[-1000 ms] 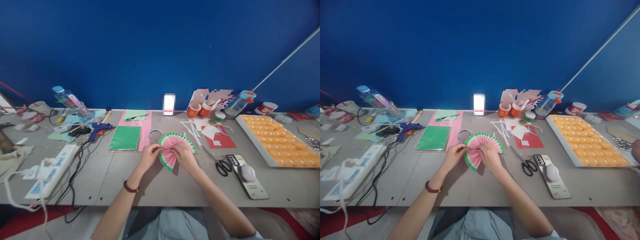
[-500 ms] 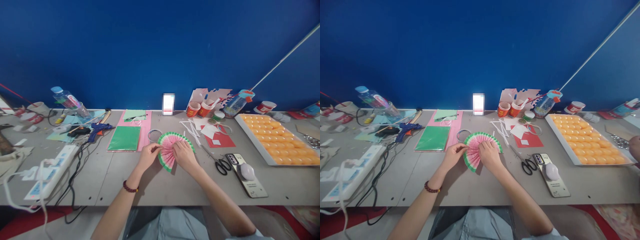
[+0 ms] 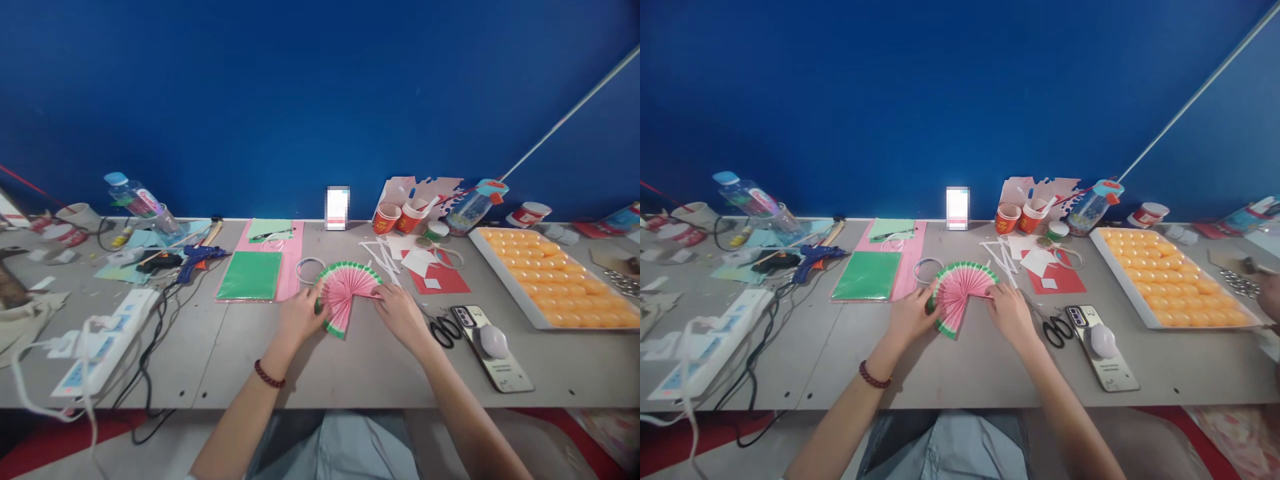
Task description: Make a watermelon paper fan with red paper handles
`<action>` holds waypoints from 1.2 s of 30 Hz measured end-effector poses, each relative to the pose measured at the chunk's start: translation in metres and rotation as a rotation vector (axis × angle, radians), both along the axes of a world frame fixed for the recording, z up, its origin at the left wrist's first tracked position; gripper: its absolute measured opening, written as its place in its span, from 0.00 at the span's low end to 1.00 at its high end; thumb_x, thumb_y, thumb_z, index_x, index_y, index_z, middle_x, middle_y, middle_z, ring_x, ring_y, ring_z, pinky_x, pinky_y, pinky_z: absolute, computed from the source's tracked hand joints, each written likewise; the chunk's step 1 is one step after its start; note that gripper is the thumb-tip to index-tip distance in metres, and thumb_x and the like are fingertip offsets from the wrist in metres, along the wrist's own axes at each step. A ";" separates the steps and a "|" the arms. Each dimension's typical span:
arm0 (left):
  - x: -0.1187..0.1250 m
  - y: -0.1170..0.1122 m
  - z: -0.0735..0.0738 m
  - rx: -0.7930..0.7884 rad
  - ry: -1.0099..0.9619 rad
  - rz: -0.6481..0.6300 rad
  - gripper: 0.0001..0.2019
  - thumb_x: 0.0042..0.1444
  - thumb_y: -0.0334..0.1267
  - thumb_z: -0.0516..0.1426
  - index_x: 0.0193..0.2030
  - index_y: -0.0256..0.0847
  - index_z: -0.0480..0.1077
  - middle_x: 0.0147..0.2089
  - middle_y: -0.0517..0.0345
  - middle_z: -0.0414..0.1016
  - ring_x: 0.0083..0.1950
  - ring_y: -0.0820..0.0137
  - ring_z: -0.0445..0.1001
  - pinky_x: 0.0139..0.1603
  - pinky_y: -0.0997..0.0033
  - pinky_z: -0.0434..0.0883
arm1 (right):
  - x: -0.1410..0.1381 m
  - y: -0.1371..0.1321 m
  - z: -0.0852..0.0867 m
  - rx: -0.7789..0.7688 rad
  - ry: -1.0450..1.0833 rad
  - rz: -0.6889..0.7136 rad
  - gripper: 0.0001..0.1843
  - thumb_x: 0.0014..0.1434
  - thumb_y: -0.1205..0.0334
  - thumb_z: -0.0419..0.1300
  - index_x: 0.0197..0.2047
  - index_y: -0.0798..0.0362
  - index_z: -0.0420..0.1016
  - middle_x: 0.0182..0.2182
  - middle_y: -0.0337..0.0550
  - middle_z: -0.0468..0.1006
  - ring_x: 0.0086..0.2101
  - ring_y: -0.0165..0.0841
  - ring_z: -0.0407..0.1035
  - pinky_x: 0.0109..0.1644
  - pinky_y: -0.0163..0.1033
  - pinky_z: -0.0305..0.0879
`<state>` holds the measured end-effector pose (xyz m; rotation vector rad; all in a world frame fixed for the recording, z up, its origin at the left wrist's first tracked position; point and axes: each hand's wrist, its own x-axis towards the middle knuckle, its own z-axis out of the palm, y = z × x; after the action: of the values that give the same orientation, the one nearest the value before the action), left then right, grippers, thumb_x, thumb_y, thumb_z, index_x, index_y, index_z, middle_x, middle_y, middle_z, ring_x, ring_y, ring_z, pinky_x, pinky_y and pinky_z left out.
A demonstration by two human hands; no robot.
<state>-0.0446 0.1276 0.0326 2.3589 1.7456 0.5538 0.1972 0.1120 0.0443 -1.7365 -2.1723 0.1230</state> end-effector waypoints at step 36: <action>0.033 -0.024 -0.004 -0.081 0.077 -0.363 0.11 0.56 0.43 0.51 0.37 0.40 0.70 0.32 0.51 0.75 0.32 0.64 0.74 0.30 0.69 0.64 | -0.034 -0.034 -0.024 -0.003 0.092 -0.116 0.08 0.57 0.69 0.51 0.29 0.51 0.67 0.25 0.39 0.73 0.28 0.33 0.68 0.30 0.35 0.54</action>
<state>-0.0114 0.1032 0.0290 2.5806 1.2888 0.3336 0.1630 0.0775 0.0202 -1.8170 -2.0029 0.1727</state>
